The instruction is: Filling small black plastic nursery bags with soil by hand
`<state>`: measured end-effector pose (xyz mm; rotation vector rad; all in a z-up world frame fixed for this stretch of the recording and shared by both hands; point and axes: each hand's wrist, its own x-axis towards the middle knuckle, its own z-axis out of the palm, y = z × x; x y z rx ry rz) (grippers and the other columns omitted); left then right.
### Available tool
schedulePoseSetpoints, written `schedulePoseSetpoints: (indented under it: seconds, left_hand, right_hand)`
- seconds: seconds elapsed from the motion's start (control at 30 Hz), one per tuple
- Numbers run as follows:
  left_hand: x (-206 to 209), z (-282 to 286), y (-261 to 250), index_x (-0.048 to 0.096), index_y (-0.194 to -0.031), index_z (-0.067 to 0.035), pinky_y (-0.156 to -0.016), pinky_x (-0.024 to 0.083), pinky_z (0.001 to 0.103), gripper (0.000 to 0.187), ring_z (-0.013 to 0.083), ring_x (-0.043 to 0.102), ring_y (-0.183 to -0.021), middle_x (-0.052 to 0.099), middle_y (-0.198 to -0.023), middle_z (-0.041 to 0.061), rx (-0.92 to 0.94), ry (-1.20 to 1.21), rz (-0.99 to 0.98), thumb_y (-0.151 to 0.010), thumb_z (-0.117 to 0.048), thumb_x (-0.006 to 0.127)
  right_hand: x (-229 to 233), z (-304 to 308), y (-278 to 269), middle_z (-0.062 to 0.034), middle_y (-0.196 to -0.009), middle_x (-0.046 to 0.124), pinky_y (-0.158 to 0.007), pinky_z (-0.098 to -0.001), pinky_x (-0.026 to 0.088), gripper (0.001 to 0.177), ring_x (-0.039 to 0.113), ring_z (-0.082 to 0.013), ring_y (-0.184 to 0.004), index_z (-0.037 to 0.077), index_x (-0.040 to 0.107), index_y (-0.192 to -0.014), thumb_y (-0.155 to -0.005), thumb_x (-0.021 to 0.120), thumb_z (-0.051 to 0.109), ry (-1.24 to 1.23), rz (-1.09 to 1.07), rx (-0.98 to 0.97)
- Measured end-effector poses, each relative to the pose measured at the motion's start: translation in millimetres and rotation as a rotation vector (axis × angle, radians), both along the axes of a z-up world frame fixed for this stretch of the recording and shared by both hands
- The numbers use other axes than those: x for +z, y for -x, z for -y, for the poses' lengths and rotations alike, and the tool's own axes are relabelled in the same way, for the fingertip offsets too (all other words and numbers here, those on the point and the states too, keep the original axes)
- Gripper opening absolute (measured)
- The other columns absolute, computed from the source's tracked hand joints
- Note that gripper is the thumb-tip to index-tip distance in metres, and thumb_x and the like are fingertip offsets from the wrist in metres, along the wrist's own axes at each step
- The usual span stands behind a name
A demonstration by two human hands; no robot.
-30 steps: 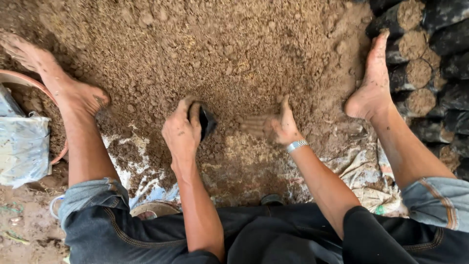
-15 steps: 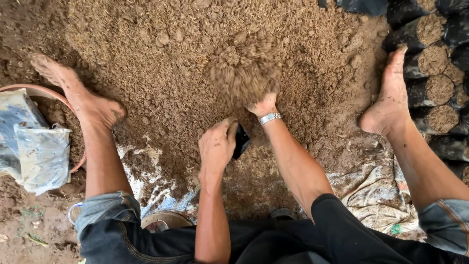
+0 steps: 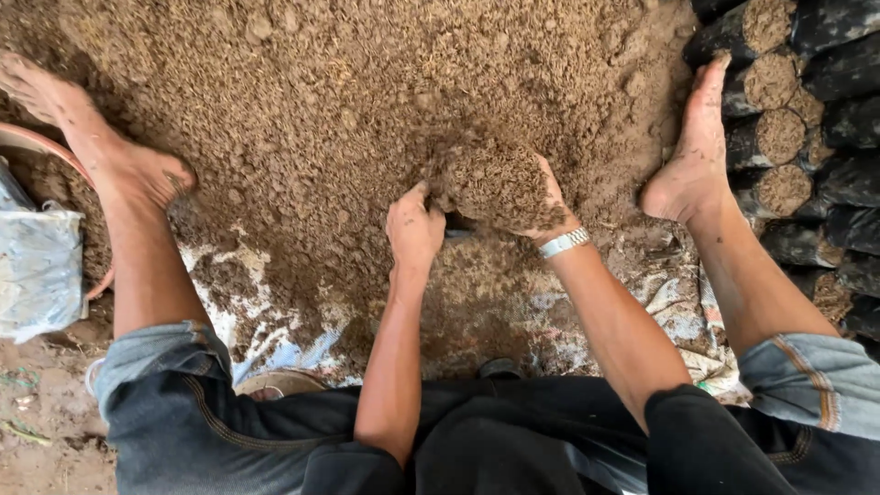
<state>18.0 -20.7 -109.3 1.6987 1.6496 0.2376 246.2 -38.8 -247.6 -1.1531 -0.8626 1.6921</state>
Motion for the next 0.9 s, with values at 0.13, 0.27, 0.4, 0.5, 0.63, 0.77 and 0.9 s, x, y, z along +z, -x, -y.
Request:
schedulePoseSetpoints:
  seconds: [0.13,0.27,0.4,0.5,0.63,0.77,0.9]
  left_hand:
    - [32,-8,-8,0.068,-0.123,0.008,-0.093,0.053,0.057,0.029,0.0545,0.068,-0.098,0.072,-0.097,0.033,-0.026,0.116,0.154,-0.100,-0.002,0.054]
    - [40,5,-7,0.067,-0.137,-0.017,-0.091,0.058,0.055,0.052,0.0427,0.073,-0.098,0.077,-0.094,0.017,-0.007,-0.025,0.176,-0.091,0.006,0.061]
    - [-29,5,13,0.073,-0.129,-0.034,-0.078,0.059,0.053,0.054,0.0353,0.075,-0.083,0.073,-0.073,0.011,-0.029,-0.216,-0.002,-0.086,-0.001,0.066]
    - [-32,5,13,0.075,-0.124,-0.031,-0.067,0.057,0.042,0.053,0.0246,0.068,-0.056,0.067,-0.059,0.010,-0.032,-0.296,0.085,-0.087,0.004,0.060]
    - [-35,3,6,0.074,-0.128,-0.024,-0.050,0.047,0.030,0.062,0.0182,0.052,-0.037,0.054,-0.042,0.006,-0.072,-0.329,0.168,-0.078,0.010,0.057]
    - [-26,6,1,0.075,-0.126,-0.021,-0.050,0.046,0.037,0.060,0.0210,0.050,-0.037,0.057,-0.045,0.008,-0.028,-0.304,0.274,-0.076,0.010,0.063]
    - [-45,1,10,0.075,-0.128,-0.018,-0.050,0.041,0.027,0.062,0.0169,0.046,-0.035,0.056,-0.044,0.007,-0.018,-0.329,0.285,-0.075,0.012,0.060]
  right_hand:
    - [-8,22,-4,-0.0300,-0.147,0.051,-0.104,-0.0526,0.043,0.088,0.055,-0.0403,-0.127,0.005,0.058,-0.138,-0.076,0.064,0.068,-0.122,0.063,-0.010]
    - [-22,31,10,-0.0287,-0.146,0.053,-0.102,-0.0514,0.045,0.083,0.057,-0.0390,-0.125,0.007,0.061,-0.136,-0.076,0.070,0.065,-0.228,0.111,-0.015]
    - [-35,29,10,-0.0278,-0.145,0.055,-0.101,-0.0505,0.047,0.080,0.058,-0.0381,-0.123,0.009,0.063,-0.135,-0.076,0.074,0.062,-0.313,0.140,-0.008]
    - [-47,34,-2,-0.0269,-0.145,0.056,-0.099,-0.0497,0.048,0.077,0.060,-0.0371,-0.122,0.010,0.065,-0.134,-0.076,0.078,0.060,-0.378,0.179,-0.014]
    - [98,39,18,-0.0299,-0.130,0.062,-0.075,-0.0445,0.055,0.056,0.064,-0.0340,-0.091,0.004,0.067,-0.129,-0.087,0.074,0.040,-0.111,0.421,0.060]
    - [178,41,65,-0.0150,-0.110,0.078,-0.045,-0.0247,0.055,0.021,0.069,-0.0138,-0.052,0.015,0.075,-0.119,-0.098,0.072,0.019,0.106,0.869,-0.129]
    - [138,27,72,-0.0404,-0.134,0.057,-0.043,-0.0302,0.059,0.071,0.070,-0.0231,-0.057,0.003,0.062,-0.133,-0.089,0.083,0.055,0.196,1.203,-0.044]
